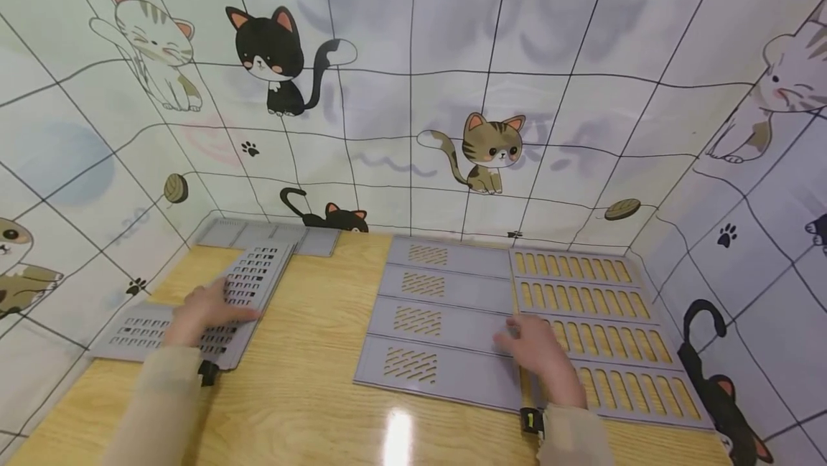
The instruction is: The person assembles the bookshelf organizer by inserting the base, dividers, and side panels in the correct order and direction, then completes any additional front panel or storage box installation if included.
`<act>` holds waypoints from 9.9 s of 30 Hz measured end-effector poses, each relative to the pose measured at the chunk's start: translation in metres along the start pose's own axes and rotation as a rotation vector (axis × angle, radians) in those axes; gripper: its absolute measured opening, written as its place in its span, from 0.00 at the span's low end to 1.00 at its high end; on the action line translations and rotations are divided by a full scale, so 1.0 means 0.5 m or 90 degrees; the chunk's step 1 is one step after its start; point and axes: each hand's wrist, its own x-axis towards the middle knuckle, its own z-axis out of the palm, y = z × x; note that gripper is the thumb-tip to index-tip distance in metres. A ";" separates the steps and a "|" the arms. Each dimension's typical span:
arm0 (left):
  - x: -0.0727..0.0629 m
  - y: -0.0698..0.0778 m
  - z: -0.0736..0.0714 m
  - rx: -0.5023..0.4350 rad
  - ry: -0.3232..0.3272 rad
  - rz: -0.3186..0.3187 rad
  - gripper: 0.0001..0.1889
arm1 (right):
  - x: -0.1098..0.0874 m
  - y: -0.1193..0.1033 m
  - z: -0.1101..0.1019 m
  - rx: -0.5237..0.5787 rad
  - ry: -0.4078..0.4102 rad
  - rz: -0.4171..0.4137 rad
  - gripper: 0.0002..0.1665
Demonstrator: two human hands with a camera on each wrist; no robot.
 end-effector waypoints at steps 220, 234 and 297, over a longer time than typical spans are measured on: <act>0.142 0.204 0.027 -0.183 0.156 0.251 0.21 | 0.022 0.024 -0.009 0.137 -0.075 0.014 0.41; 0.139 0.224 0.035 -0.163 0.129 0.258 0.19 | 0.091 0.046 -0.026 0.243 -0.082 0.029 0.37; 0.065 0.450 0.195 -0.182 0.186 0.365 0.09 | 0.093 0.065 0.005 0.343 -0.061 0.016 0.31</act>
